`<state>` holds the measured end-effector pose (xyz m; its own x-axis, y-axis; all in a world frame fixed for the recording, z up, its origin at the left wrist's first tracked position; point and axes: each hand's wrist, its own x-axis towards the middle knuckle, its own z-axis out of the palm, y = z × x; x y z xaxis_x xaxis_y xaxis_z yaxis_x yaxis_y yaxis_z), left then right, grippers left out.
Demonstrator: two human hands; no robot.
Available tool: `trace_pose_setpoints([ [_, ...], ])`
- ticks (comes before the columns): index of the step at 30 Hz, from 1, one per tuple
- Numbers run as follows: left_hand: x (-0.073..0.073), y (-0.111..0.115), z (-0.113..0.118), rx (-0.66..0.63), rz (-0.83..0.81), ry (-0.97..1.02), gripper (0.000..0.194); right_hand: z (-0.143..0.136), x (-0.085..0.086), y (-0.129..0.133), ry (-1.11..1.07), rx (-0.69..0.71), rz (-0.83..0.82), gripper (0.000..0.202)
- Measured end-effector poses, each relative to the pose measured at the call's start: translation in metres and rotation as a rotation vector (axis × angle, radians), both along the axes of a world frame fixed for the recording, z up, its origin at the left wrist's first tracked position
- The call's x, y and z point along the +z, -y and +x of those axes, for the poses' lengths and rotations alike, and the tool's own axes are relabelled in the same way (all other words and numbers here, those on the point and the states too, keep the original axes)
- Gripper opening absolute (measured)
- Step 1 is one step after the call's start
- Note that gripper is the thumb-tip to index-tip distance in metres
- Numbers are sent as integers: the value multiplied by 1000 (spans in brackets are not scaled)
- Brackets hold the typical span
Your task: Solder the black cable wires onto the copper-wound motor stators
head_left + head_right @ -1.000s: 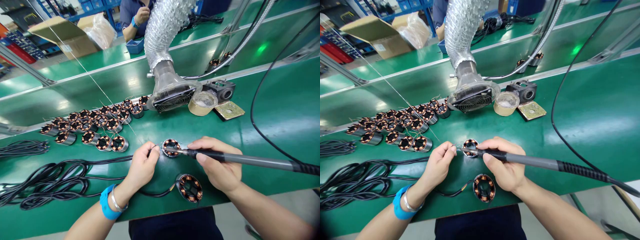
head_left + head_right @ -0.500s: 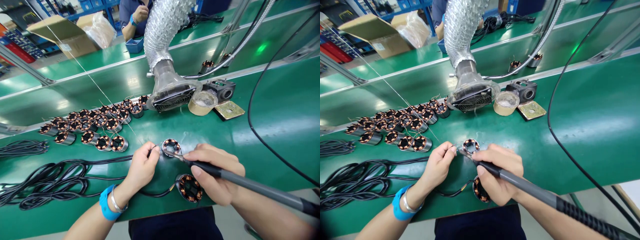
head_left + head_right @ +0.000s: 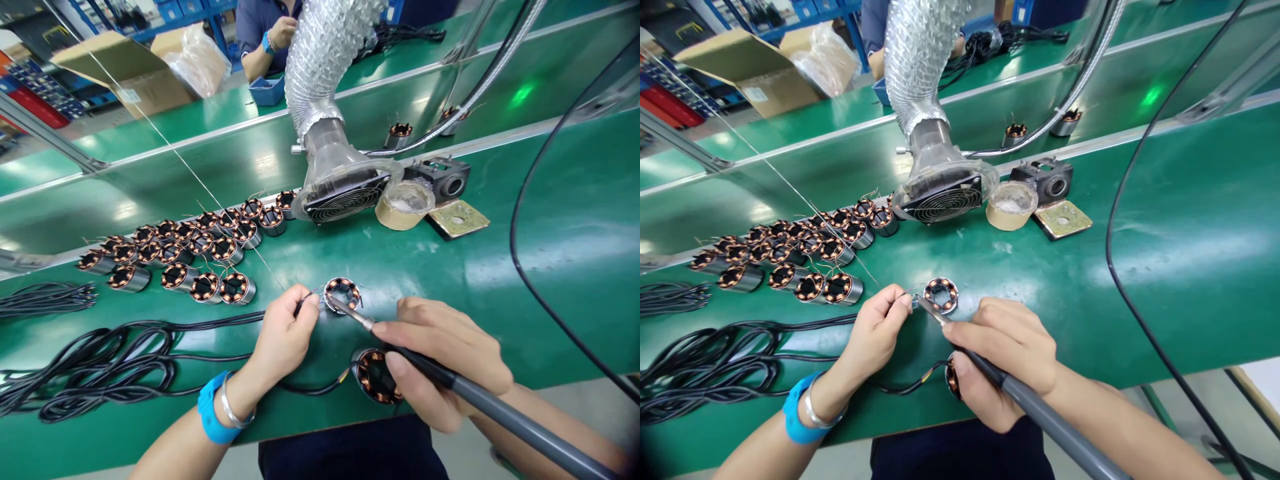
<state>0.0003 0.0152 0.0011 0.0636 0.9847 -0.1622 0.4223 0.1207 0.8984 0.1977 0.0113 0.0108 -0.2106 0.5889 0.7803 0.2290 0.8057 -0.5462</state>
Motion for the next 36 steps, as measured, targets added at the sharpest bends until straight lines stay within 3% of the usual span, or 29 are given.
trace_pose_setpoints([
  [17,-2,0,-1,17,-5,13,30,0,-1,-1,-34,-3,-42,31],
  [26,-2,-1,0,23,-18,16,31,18,4,-9,-9,-124,-1,32],
  [29,-2,-1,0,22,-17,24,31,40,2,-21,100,-247,66,28],
  [34,-3,-1,0,23,-12,27,32,86,-27,-60,227,-713,208,26],
  [36,-3,-1,1,24,-10,25,32,98,-41,-74,308,-726,120,28],
])
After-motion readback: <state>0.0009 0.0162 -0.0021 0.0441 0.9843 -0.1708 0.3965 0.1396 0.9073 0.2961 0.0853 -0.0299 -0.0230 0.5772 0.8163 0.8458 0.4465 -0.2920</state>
